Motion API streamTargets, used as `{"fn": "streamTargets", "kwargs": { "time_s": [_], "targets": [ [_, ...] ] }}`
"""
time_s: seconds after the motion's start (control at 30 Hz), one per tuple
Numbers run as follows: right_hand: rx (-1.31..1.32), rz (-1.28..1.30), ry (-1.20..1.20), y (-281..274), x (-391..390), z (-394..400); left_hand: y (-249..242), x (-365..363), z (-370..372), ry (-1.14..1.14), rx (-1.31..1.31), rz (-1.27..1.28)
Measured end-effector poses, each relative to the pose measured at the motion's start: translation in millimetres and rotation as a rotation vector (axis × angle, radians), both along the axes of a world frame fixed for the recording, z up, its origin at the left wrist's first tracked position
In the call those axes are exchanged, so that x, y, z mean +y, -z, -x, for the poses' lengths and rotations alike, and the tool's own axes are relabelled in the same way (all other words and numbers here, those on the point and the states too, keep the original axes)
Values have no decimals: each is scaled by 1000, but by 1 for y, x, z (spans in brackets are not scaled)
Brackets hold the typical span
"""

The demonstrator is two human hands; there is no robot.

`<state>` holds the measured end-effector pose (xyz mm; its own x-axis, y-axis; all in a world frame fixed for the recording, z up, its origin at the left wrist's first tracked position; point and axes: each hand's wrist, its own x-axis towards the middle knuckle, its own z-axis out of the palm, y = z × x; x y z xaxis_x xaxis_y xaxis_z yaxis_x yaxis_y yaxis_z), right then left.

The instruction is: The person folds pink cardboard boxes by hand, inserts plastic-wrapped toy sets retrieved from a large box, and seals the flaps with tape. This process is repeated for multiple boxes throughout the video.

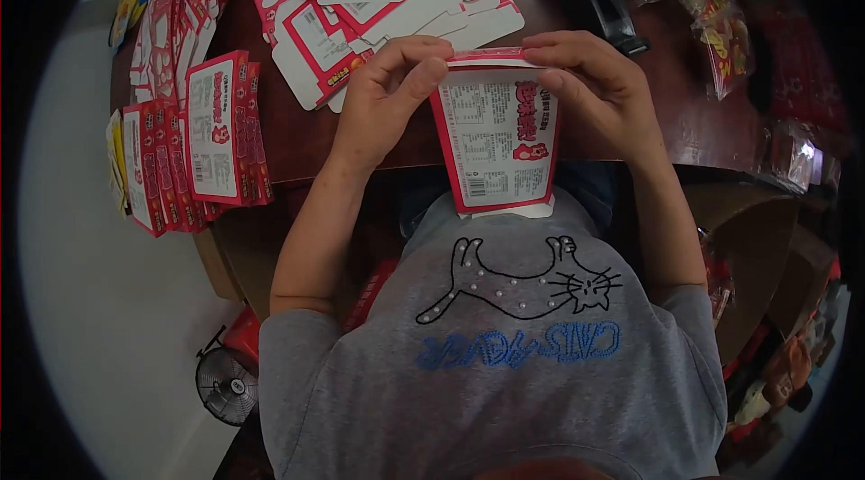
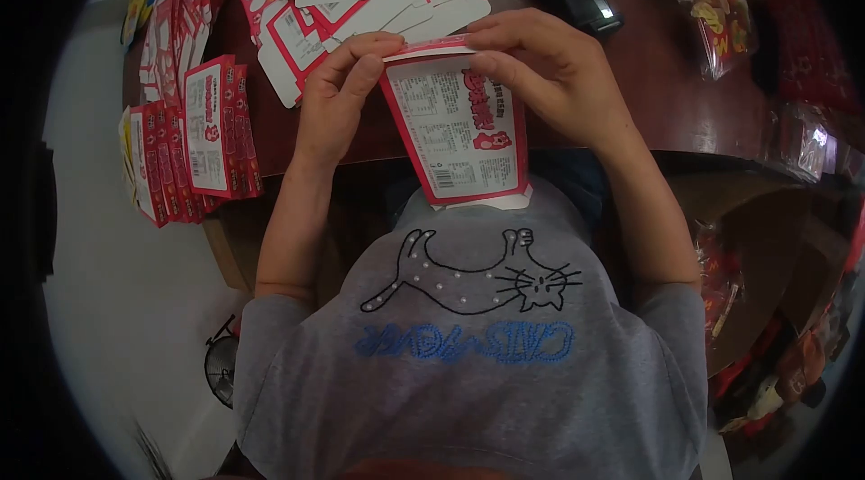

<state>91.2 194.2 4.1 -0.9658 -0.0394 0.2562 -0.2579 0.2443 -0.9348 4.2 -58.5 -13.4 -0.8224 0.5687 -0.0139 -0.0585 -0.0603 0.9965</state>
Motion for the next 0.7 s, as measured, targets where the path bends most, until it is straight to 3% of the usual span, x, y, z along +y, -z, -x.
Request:
{"fn": "streamTargets", "kwargs": {
  "time_s": [0.07, 0.13, 0.27, 0.33, 0.4, 0.47, 0.57, 0.63, 0.7],
  "targets": [
    [-48, 5, -12, -9, -5, 1, -6, 2, 1, 6, 0, 76],
    [-192, -61, 151, -16, -18, 4, -15, 5, 5, 15, 5, 152],
    [-191, -127, 274, -20, -24, 10, -14, 1, 18, 26, 27, 169],
    [-223, -1, 148, -19, -19, 4, -12, -3, 18, 86, 28, 157],
    [-226, 49, 74, -19, -13, -5, -10, -7, 6, 110, 40, -25],
    [-236, 84, 30, -19, -7, -17, -7, -13, 4, 128, 93, 28],
    [30, -291, 50, -26, 8, -24, -2, -17, 9, 83, 215, 77],
    [185, -512, 331, -26, 49, -29, -3, -32, 16, -171, 104, 97],
    [234, -821, 591, -12, 126, -39, -4, -68, 38, -330, -82, 312]
  ]
}}
